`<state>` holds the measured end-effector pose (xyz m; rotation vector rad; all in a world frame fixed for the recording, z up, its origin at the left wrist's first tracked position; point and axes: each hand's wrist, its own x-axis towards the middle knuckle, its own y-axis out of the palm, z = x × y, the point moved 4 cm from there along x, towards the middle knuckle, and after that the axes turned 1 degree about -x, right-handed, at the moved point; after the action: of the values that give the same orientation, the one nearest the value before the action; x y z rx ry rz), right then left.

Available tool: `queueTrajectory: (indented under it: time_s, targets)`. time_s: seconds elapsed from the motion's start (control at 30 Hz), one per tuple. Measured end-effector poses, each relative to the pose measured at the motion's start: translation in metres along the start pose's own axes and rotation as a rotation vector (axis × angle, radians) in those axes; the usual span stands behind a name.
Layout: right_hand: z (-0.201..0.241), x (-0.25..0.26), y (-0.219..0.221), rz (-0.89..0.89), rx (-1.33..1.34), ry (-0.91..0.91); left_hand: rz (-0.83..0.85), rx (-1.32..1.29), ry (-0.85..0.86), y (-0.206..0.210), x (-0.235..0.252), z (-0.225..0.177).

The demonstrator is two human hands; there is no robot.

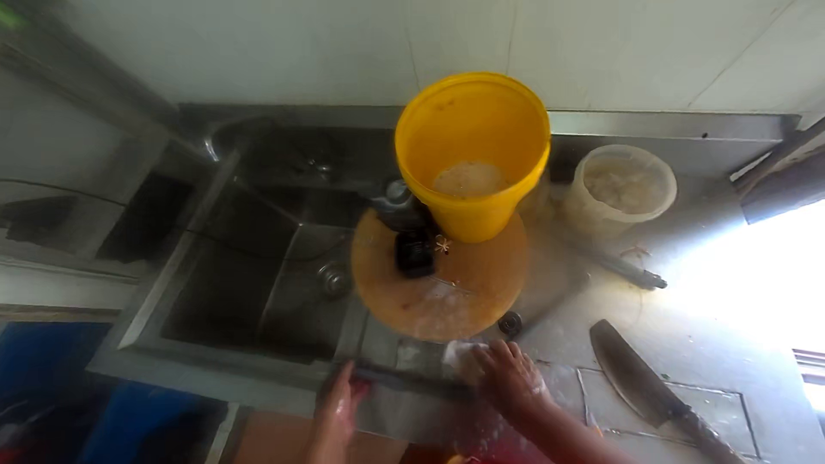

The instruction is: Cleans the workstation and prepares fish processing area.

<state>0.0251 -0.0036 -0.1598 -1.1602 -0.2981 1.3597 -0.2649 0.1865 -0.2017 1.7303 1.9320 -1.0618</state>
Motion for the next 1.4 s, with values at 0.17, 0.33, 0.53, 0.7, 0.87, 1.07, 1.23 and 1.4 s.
queueTrajectory:
  time_s: [0.17,0.33,0.53,0.7,0.87,1.07,1.23,1.4]
  targets:
    - [-0.016,-0.005,-0.028,-0.242,0.623,0.071,0.094,0.598,0.534,-0.015,-0.019,-0.041]
    - [0.005,-0.037,-0.070,-0.201,1.360,0.005,1.019,0.430,0.900,0.071,-0.094,-0.083]
    - [0.051,-0.041,-0.107,-0.304,1.812,-0.198,1.605,0.249,0.443,0.150,-0.144,-0.108]
    - [0.042,-0.046,-0.093,-0.521,1.604,0.184,1.311,0.082,0.503,0.137,-0.136,-0.122]
    - [0.032,-0.050,-0.072,-0.293,1.505,0.131,1.002,0.186,0.816,0.119,-0.146,-0.151]
    - [0.062,-0.038,-0.076,-0.115,1.371,-0.098,0.837,0.312,0.869,0.100,-0.190,-0.195]
    - [0.051,-0.025,-0.087,-0.122,1.362,-0.206,0.694,0.378,1.057,0.065,-0.238,-0.246]
    - [0.046,-0.058,-0.113,-0.075,1.548,-0.301,0.531,0.258,0.969,0.037,-0.253,-0.278]
